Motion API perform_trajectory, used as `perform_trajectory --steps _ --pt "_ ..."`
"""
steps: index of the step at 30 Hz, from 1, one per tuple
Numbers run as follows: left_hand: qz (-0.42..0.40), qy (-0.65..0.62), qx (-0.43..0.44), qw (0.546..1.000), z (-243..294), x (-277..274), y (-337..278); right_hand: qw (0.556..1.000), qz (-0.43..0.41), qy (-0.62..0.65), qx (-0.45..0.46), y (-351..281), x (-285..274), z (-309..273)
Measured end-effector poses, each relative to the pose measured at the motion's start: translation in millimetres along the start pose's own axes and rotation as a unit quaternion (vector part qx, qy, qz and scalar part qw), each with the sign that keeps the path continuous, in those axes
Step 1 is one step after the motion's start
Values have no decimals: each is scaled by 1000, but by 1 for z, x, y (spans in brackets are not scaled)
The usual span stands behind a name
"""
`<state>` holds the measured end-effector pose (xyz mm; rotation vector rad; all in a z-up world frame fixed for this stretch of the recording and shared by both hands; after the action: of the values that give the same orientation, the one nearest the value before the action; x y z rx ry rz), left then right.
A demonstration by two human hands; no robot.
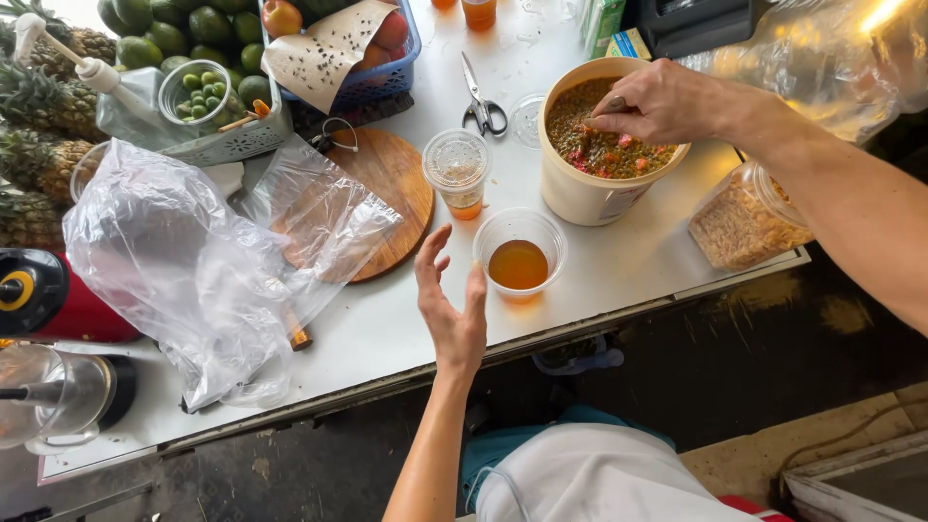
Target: Preparing a meat-filled sandwich and mixing iced fruit drinks in a small food stall.
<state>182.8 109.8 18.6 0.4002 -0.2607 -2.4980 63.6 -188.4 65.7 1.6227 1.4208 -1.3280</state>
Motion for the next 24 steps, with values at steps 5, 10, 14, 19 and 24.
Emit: perform_trajectory --steps 5,10,14,19,24 --pt "-103 43 24 994 -41 16 -6 994 36 -105 13 -28 -23 -15" --pt "-155 20 25 987 -75 49 1 984 -8 -120 133 -33 18 14" --pt "-148 -12 61 987 -73 62 9 972 136 115 155 -52 2 -6" --pt "-158 -64 25 985 -72 62 12 984 120 12 129 -49 10 -6" --pt "-158 -110 35 981 -80 66 13 973 194 32 125 -60 0 20"
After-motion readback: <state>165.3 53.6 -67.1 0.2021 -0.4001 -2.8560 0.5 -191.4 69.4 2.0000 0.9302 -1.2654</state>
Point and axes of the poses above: each hand's wrist, its own y-axis towards the middle knuckle, its own x-axis out of the palm, z = x × y, the point moved 8 cm from there along y, towards the middle knuckle, and after that the axes turned 13 degrees about -z, right-handed, at the moved point
